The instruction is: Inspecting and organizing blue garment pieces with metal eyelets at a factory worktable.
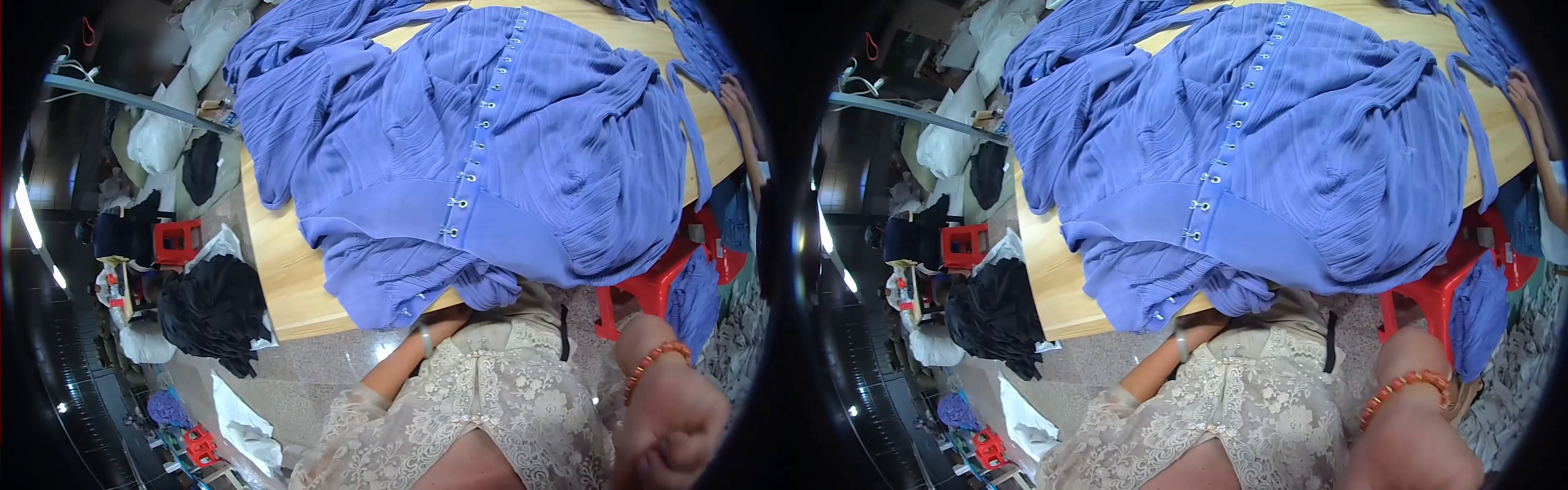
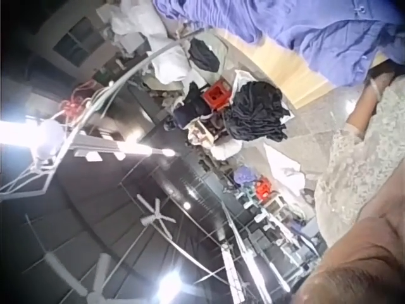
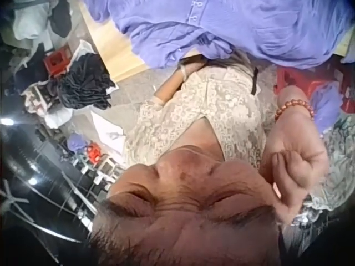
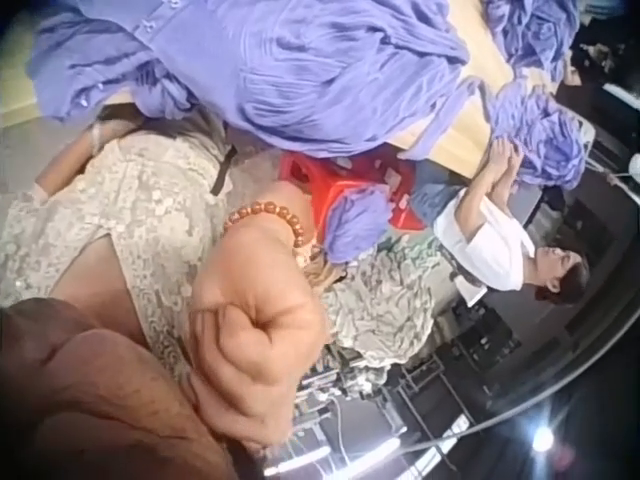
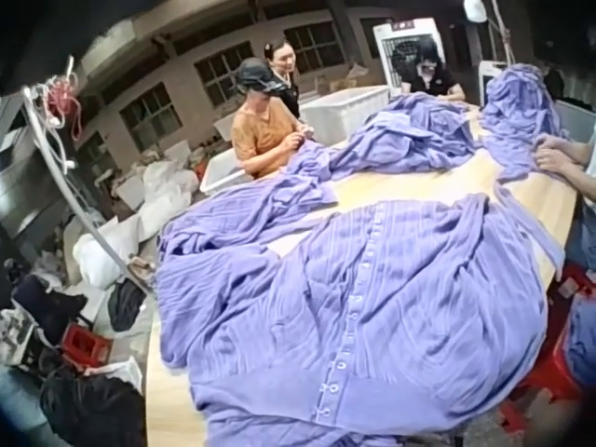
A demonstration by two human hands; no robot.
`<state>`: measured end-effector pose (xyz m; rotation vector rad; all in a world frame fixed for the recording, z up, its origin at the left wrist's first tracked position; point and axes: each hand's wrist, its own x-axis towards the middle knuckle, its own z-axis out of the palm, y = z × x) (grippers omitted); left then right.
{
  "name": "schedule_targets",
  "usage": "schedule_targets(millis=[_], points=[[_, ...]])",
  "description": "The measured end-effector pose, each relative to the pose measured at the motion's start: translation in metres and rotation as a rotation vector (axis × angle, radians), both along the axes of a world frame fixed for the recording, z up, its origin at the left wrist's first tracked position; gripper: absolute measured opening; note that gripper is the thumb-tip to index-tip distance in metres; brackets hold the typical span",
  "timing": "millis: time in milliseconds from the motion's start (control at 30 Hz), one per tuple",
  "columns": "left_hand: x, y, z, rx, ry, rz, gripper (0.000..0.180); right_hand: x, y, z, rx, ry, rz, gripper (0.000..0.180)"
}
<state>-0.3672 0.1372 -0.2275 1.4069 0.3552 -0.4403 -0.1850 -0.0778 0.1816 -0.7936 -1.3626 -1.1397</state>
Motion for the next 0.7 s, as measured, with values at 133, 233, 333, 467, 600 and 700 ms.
schedule_targets(millis=[133, 233, 333, 467, 600, 700], points=[[0.073, -0.020, 0.192, -0.026, 0.131, -0.471, 0.028, -0.005, -0.037, -0.056, -0.509, 0.387, 0.000, 0.016], [0.059, -0.001, 0.243, -0.371, -0.115, -0.236, 0.023, 0.017, 0.028, -0.102, -0.990, 0.610, -0.483, 0.035], [0.066, 0.011, 0.247, -0.493, -0.192, -0.040, 0.031, 0.027, 0.050, -0.132, -1.124, 0.652, -0.653, 0.046], [0.098, 0.011, 0.237, -0.560, -0.078, 0.288, 0.038, 0.026, 0.056, -0.150, -1.198, 0.615, -0.633, 0.026], [0.109, 0.010, 0.230, -0.635, -0.086, 0.316, 0.033, 0.024, 0.059, -0.149, -1.061, 0.759, -0.550, 0.013], [0.119, 0.005, 0.232, -0.495, -0.104, 0.347, 0.028, 0.027, 0.056, -0.143, -1.154, 0.949, -0.416, 0.010]])
